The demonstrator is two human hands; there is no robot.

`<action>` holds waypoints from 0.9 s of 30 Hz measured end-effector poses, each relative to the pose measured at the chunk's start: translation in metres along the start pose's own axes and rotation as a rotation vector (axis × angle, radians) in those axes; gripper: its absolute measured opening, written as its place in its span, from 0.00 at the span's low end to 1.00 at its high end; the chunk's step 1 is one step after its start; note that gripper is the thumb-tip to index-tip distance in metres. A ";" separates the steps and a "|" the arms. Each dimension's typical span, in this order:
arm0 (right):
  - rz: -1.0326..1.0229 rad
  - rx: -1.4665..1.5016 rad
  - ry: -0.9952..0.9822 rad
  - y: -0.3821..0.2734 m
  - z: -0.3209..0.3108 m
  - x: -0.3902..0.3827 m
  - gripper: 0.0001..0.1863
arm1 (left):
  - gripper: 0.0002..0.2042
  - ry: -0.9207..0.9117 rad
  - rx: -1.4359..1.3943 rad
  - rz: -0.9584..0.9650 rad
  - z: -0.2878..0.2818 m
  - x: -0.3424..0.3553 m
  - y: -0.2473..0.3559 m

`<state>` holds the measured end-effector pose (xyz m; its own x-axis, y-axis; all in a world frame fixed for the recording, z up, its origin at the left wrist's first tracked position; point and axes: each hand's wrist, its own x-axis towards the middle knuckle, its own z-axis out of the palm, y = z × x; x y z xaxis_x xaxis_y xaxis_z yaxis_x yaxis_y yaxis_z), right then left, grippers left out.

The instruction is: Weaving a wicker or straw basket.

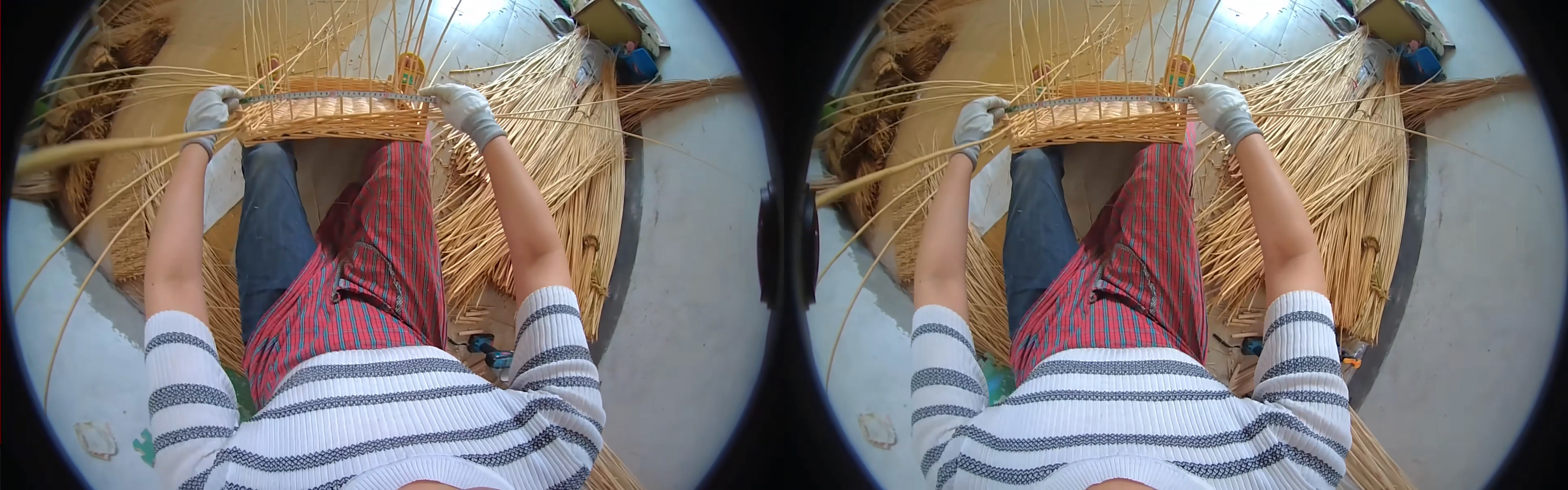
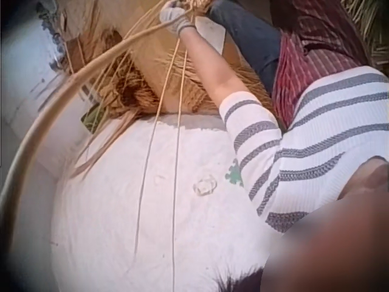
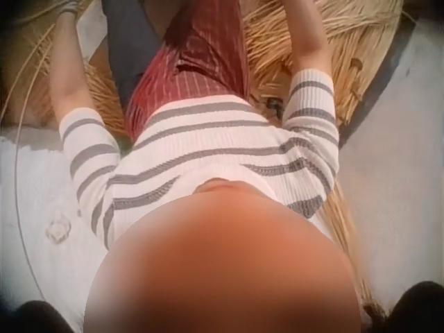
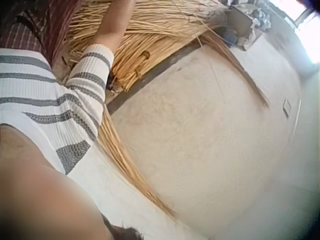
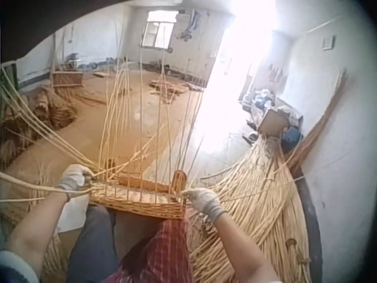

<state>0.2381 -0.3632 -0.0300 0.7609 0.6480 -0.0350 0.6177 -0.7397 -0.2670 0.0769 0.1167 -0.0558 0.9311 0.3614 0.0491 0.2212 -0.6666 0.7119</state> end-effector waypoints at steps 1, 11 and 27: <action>-0.017 -0.001 -0.008 0.001 0.000 0.001 0.21 | 0.10 -0.002 -0.084 -0.053 -0.001 0.000 -0.002; 0.047 -0.022 -0.012 0.005 -0.004 -0.008 0.24 | 0.12 0.006 0.272 0.028 0.007 -0.016 0.042; -0.435 0.574 -0.002 -0.133 0.029 -0.203 0.20 | 0.10 0.140 -0.108 0.606 0.161 -0.139 0.182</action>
<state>-0.0046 -0.3912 -0.0152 0.4687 0.8632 0.1878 0.6621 -0.2025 -0.7215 0.0344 -0.1600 -0.0459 0.8333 0.0274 0.5521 -0.3711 -0.7126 0.5954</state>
